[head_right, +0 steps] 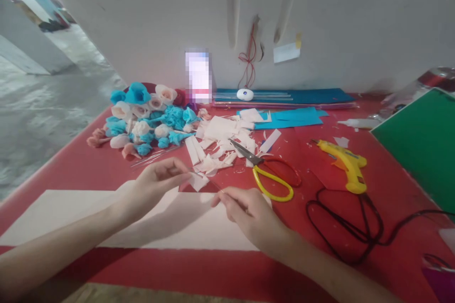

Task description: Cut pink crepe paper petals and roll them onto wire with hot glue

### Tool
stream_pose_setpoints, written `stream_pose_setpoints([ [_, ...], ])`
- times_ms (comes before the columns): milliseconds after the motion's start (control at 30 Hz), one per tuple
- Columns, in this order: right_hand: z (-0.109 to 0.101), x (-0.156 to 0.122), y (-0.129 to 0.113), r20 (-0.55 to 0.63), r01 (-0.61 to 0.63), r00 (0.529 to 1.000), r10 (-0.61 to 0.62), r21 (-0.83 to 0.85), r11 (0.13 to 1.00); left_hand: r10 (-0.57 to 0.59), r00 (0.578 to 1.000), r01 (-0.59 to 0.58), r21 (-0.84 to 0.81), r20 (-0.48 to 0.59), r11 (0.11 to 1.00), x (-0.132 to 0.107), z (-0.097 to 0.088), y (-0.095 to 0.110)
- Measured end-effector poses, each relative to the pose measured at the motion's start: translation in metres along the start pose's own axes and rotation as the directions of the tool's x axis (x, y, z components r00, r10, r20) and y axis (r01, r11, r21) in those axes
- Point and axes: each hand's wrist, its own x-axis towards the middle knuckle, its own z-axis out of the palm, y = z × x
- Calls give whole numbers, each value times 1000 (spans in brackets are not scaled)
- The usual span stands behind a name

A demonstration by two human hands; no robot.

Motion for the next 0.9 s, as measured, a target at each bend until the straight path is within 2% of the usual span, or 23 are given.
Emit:
stream_pose_setpoints([
  [67,-1,-8,-10,25,16,1000,-17,42,999,-93,996,88,-265,-6,960,-1,2,15],
  [133,-2,-15,-17,27,22,999,-25,79,997,-107,994,101,-469,14,878,-1,6,27],
  [267,-4,-23,-24,21,10,1000,-14,155,988,-58,996,90,-616,71,783,-3,11,40],
  [500,-4,-22,-27,82,-55,996,38,211,976,-101,989,148,-649,110,746,-4,12,41],
  [733,1,-19,-28,127,-92,989,76,123,988,-67,997,73,-481,30,874,-2,16,38],
  [900,5,-14,-24,50,-16,999,14,56,998,-13,994,60,-445,109,894,-4,23,29],
])
